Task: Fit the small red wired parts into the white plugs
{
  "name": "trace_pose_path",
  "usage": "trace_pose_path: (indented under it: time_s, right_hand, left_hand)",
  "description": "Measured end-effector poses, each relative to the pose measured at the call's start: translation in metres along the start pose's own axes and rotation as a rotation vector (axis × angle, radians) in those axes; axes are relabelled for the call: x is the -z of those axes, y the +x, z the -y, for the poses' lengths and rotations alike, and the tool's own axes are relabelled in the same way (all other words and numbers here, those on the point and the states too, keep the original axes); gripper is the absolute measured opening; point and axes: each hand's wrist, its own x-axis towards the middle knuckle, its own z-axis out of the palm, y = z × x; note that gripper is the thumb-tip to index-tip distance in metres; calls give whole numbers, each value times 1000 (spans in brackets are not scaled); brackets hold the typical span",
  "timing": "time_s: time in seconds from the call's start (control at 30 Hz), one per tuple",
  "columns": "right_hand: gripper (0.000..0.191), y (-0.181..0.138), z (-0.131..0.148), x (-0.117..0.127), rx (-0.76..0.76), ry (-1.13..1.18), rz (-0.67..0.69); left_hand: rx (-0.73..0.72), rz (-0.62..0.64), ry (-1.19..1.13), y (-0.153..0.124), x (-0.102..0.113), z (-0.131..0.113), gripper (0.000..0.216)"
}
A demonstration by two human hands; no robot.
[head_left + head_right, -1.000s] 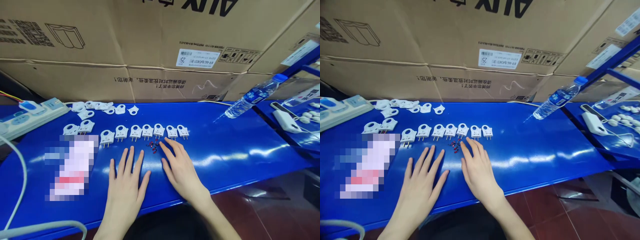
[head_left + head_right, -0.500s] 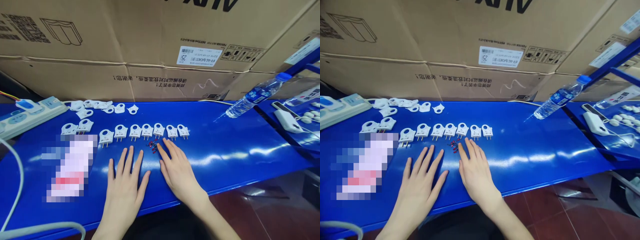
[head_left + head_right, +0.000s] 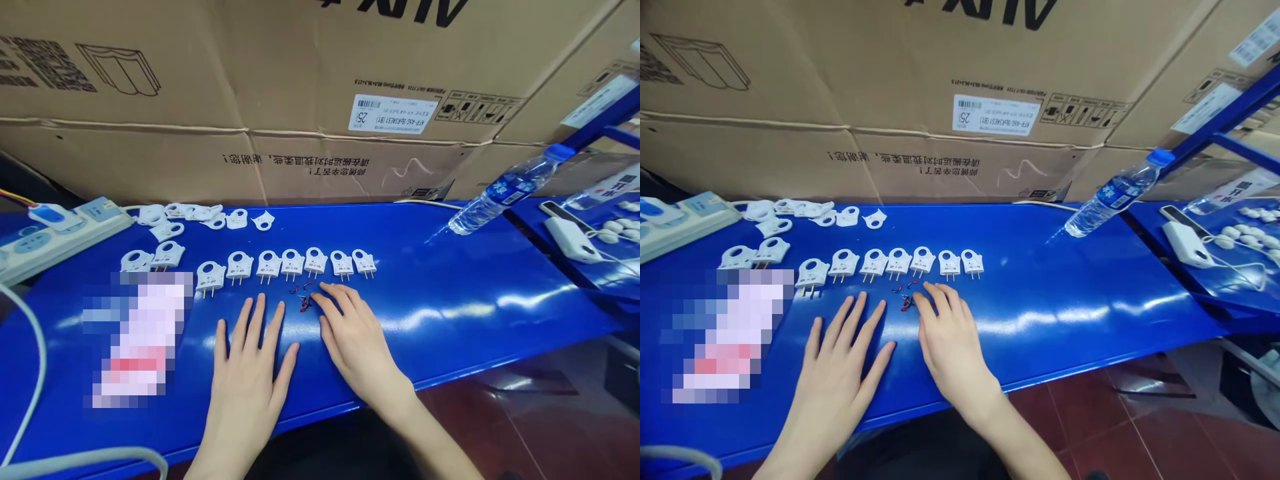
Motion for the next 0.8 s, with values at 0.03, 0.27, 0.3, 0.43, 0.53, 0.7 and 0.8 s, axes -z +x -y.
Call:
trace_pose_path:
  time_s: [0.03,0.27,0.3,0.43,0.53,0.7,0.8]
  right_hand:
    - [43,0,-2,1,-14,8,0]
    - [33,-1,-21,11,-143,30,-31]
    - [30,-1,-22,11,-141,37,-20]
    - [21,-1,-24,11,-139,97,8]
    - [17,1,-25,17,-145,140,48]
    - [21,22,-43,57,-22,147,-6]
    - [20,51,-66,81,62,180,-56]
  left_hand:
    - [2,3,-2,0,0,0,57]
    - [5,5,-7,-1,1,0,58]
    - [5,8,-5,-1,1,0,58]
    - [0,8,0,0,1,0,59]
    - [-4,7,5,0,1,0,59]
    - [-20,13,17,-1,-1,4,61]
    - [-32,19,22,-1,-3,6,63]
